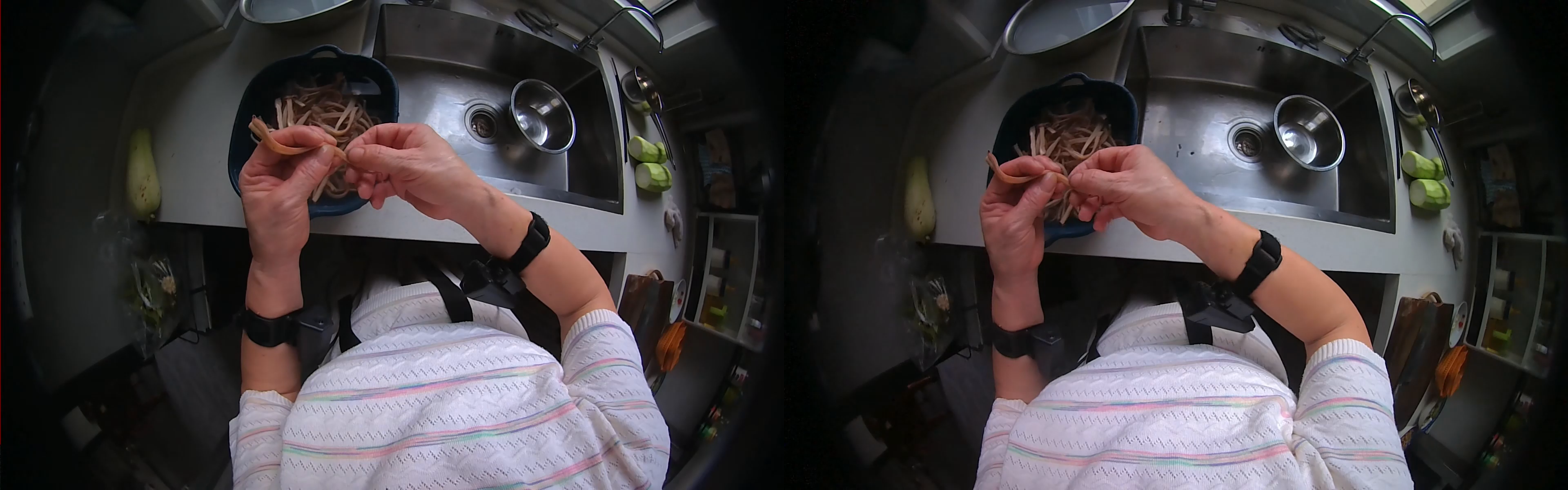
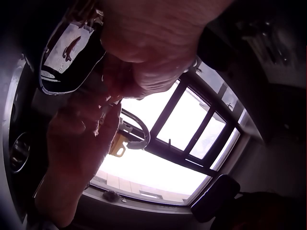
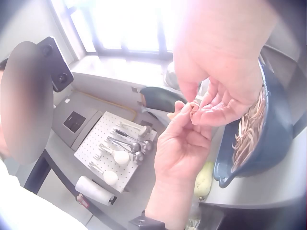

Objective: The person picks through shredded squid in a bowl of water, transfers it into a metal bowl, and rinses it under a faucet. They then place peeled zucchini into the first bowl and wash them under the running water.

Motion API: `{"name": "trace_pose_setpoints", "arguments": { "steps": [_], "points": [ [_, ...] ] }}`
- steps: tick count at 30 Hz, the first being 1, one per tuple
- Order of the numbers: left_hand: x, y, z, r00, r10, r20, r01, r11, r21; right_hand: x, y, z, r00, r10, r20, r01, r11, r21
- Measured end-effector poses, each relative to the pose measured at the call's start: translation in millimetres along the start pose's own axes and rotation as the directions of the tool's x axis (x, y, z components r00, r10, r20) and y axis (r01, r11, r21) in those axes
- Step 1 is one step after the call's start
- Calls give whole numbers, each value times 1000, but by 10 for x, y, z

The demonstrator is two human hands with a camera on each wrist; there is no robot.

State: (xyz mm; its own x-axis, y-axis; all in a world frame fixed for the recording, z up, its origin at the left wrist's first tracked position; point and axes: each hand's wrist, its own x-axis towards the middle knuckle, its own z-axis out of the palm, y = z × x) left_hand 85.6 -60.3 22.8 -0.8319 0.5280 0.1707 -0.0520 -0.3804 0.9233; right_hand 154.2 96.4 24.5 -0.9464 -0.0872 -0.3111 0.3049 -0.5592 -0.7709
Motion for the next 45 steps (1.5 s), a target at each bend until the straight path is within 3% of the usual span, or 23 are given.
{"name": "trace_pose_setpoints", "arguments": {
  "steps": [19, 45],
  "points": [
    [4, 14, -12, 999, 20, 29, -19, 998, -58, -16, -32, 25, 999, 26, 42, -34, 982, 185],
    [-9, -18, 10, 997, 48, 67, -50, 999, 21, -30, -30, -59, 997, 26, 69, -38, 982, 183]
  ]
}}
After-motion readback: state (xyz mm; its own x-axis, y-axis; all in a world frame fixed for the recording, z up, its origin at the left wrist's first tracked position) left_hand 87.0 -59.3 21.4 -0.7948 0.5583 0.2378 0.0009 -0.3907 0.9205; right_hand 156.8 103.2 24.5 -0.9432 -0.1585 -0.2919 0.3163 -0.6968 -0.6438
